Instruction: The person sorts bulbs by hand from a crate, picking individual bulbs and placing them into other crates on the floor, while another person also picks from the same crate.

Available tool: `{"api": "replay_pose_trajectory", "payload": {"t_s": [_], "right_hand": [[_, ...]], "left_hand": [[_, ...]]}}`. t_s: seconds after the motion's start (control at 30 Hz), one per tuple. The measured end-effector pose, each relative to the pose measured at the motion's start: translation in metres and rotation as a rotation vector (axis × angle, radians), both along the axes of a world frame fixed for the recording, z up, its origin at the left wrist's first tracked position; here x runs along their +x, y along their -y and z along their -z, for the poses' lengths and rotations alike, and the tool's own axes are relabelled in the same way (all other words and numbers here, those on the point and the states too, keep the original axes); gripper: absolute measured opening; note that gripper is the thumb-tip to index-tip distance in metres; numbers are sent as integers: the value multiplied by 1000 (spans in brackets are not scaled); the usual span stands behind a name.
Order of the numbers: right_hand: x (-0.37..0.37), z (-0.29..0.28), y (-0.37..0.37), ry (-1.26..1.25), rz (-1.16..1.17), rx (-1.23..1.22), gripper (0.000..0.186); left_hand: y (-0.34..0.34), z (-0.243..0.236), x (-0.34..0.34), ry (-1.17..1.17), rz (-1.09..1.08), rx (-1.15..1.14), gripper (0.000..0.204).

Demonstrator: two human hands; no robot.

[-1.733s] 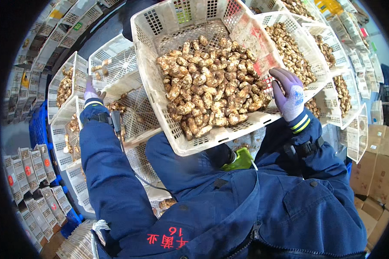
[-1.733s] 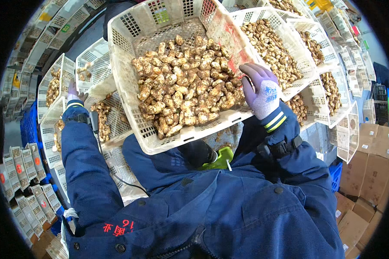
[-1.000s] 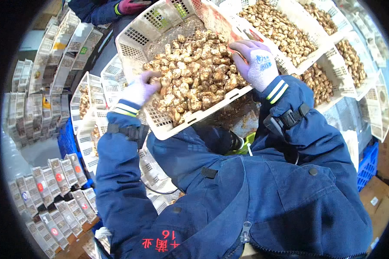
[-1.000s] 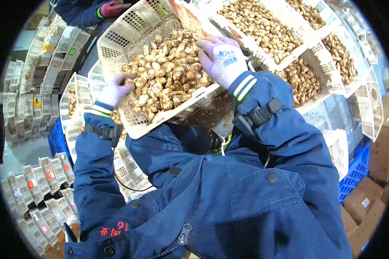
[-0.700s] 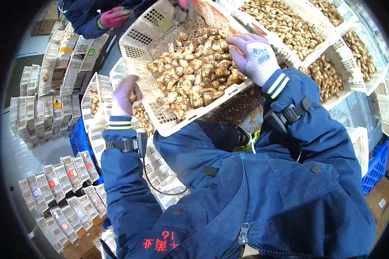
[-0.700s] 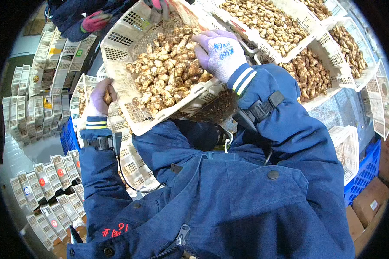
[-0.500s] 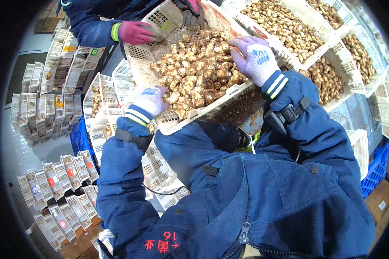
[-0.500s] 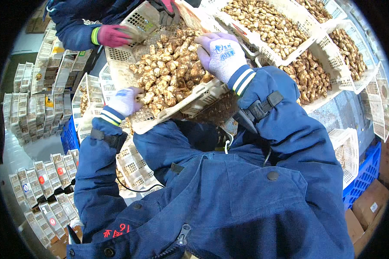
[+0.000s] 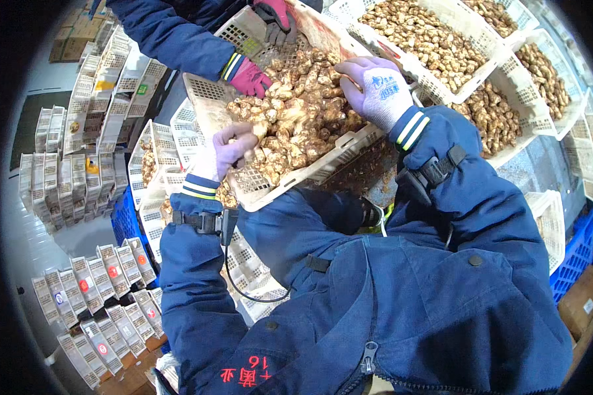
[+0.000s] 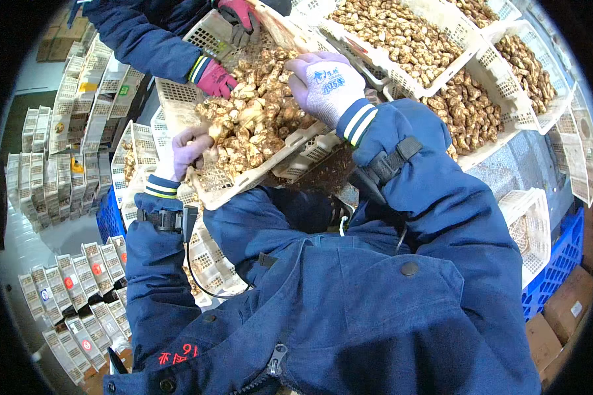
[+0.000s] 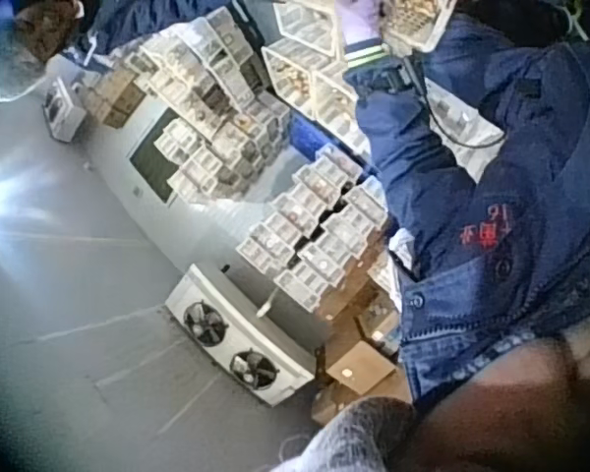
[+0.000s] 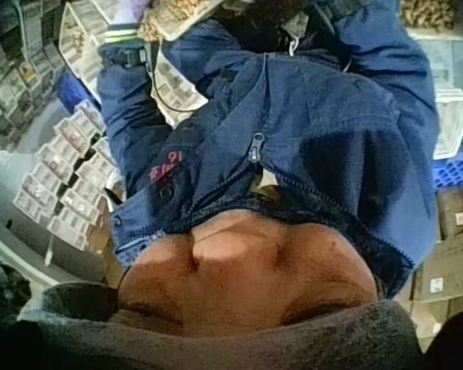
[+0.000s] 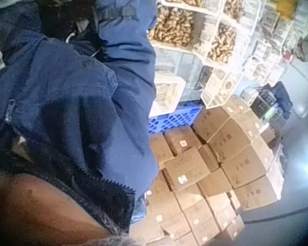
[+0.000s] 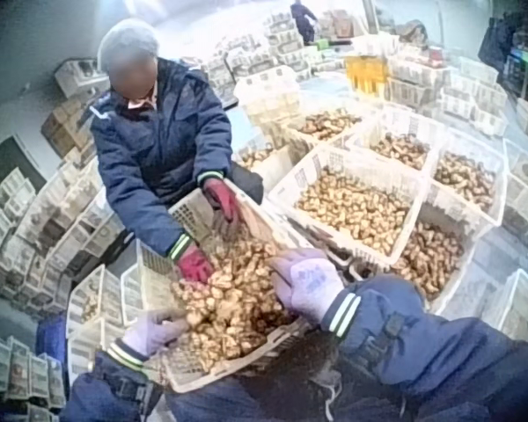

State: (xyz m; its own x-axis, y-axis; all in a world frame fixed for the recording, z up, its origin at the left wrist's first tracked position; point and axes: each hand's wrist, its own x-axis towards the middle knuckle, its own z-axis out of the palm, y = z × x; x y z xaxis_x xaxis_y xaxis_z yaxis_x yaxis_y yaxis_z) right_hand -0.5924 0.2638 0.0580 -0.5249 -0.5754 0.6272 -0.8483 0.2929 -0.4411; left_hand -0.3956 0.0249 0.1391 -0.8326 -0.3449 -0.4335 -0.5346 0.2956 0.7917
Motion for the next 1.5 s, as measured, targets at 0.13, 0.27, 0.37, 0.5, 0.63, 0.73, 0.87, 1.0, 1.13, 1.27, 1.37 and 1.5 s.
{"api": "replay_pose_trajectory", "payload": {"t_s": [0.13,0.27,0.37,0.5,0.63,0.73,0.87,1.0,1.13,1.27,1.37,1.5], "right_hand": [[4,-6,1,2,-2,3,21],[6,-9,-2,45,8,16,19],[9,-8,6,-10,14,-86,17],[1,-6,0,-53,18,-85,15],[5,-14,-4,77,-34,44,21],[-4,6,-3,-73,-41,-27,20],[0,-3,-1,8,-28,-114,19],[3,-12,-2,136,-24,-88,20],[-5,-7,-5,326,2,-224,33],[-9,-6,0,472,90,-147,37],[-23,12,1,691,61,-321,39],[-47,30,-6,1403,62,-541,25]], "left_hand": [[6,-22,-13,-259,-112,-63,37],[36,2,-36,228,104,-604,33],[61,43,-35,508,604,-852,46],[36,83,-58,583,417,-1021,53],[12,79,-76,450,207,-581,43],[-20,72,-98,166,-1,-46,48],[-34,23,-118,-170,74,-6,55],[-1,14,-91,-229,-100,-131,38],[10,14,-66,-128,-196,-56,37],[6,14,-66,-27,-179,-163,45],[-7,31,-81,-67,15,-326,41],[-32,50,-106,50,415,-671,38]]}}
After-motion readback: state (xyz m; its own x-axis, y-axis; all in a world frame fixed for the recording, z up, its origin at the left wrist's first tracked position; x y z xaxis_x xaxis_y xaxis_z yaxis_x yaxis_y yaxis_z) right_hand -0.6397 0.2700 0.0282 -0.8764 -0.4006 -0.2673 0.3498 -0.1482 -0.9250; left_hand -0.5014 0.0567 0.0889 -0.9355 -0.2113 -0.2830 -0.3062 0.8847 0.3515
